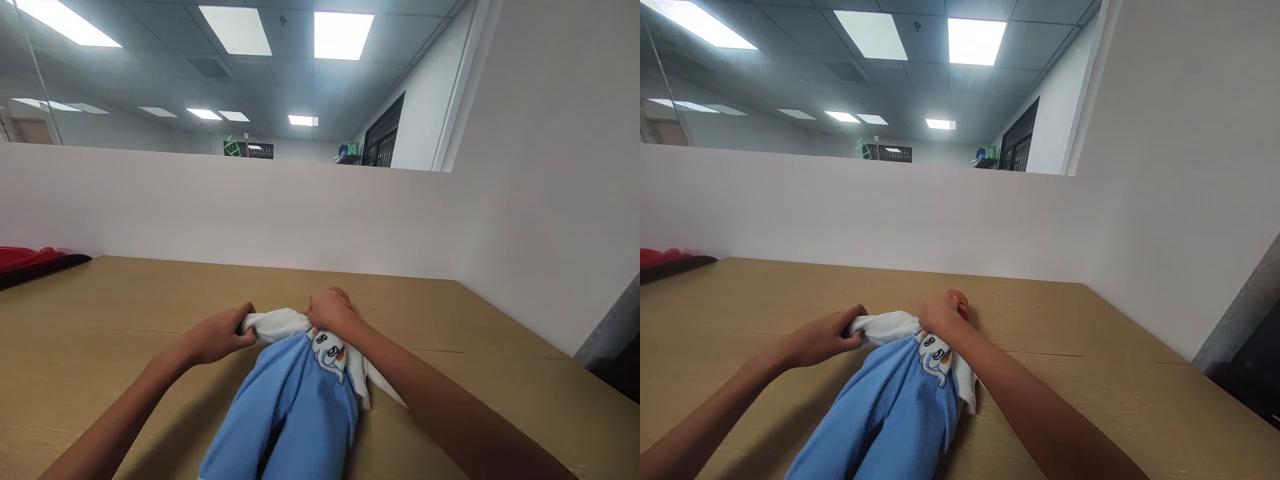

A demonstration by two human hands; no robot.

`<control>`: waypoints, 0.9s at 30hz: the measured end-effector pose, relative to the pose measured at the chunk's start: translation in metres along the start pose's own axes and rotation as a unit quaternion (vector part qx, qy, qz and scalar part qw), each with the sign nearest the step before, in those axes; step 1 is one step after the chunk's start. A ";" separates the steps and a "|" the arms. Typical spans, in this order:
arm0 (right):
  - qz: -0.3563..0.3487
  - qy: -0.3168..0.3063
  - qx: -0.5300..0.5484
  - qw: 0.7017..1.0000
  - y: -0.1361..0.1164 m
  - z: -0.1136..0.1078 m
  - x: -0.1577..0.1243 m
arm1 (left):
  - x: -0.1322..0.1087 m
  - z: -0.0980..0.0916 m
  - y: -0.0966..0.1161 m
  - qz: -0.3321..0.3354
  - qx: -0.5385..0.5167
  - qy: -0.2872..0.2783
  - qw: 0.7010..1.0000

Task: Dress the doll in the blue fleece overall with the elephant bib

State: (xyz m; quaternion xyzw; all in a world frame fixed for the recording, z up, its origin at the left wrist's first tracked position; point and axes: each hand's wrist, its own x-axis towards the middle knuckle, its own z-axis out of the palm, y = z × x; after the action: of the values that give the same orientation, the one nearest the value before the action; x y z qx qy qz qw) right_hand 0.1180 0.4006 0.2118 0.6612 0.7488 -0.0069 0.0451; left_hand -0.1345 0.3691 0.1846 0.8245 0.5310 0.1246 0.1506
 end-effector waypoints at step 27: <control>0.031 0.050 0.536 0.842 0.098 0.118 -0.198 | 0.007 0.047 -0.024 0.047 -0.077 -0.025 0.996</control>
State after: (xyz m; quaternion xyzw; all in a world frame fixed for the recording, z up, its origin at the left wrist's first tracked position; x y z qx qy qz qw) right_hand 0.2462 0.2092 0.1141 0.6050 0.6085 -0.3726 -0.3534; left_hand -0.1345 0.3794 0.1321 0.8376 0.4764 0.1510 0.2207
